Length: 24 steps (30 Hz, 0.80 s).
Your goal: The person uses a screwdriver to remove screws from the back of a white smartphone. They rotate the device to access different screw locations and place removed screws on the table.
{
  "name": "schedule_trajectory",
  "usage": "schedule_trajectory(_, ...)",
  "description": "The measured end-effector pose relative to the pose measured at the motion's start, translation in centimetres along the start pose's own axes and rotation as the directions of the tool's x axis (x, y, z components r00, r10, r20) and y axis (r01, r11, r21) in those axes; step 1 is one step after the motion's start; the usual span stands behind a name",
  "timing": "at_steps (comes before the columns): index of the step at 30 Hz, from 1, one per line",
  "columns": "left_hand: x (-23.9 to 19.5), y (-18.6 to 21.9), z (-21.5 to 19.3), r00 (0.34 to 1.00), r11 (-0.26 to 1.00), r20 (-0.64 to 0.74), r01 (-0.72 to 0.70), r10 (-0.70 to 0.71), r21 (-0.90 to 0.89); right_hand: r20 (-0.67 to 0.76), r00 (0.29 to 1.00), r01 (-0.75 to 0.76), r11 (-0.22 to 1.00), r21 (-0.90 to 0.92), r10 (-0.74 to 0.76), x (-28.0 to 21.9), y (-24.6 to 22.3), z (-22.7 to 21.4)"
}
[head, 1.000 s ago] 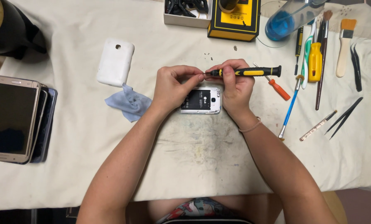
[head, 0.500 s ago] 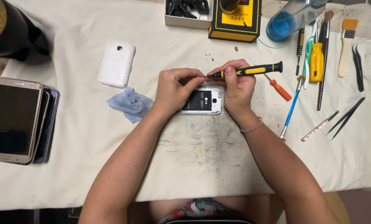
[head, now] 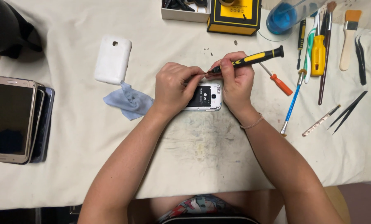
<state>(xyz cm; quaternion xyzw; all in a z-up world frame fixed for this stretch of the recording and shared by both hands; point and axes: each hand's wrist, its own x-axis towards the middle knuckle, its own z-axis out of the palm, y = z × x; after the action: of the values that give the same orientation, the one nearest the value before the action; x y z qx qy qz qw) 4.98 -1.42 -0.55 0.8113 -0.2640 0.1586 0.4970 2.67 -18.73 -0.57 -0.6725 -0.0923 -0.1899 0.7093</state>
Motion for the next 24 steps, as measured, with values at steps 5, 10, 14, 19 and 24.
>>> schedule_trajectory(5,-0.4,-0.3,0.3,1.0,1.0,-0.014,-0.006,0.006,0.01,-0.008,0.999,-0.048,0.999,0.023,0.048,-0.1,1.5,-0.8)
schedule_trajectory(10,-0.1,-0.3,0.1,1.0,1.0,0.012,0.003,-0.003,0.011,0.048,0.995,-0.095,0.994,0.056,0.092,0.1,1.4,-1.0)
schedule_trajectory(14,0.0,-0.5,0.1,1.0,1.0,-0.002,0.005,-0.005,0.009,0.075,0.991,-0.114,0.99,0.088,0.107,0.0,1.1,-0.8)
schedule_trajectory(19,-0.3,-0.4,0.4,1.0,1.0,0.008,-0.01,0.009,0.023,0.063,0.992,-0.116,0.99,0.074,0.112,-0.4,1.7,-1.3)
schedule_trajectory(24,-0.6,-0.5,0.6,1.0,1.0,-0.013,-0.021,0.021,0.009,-0.097,0.984,-0.15,0.989,-0.003,0.149,-0.2,0.6,-1.2)
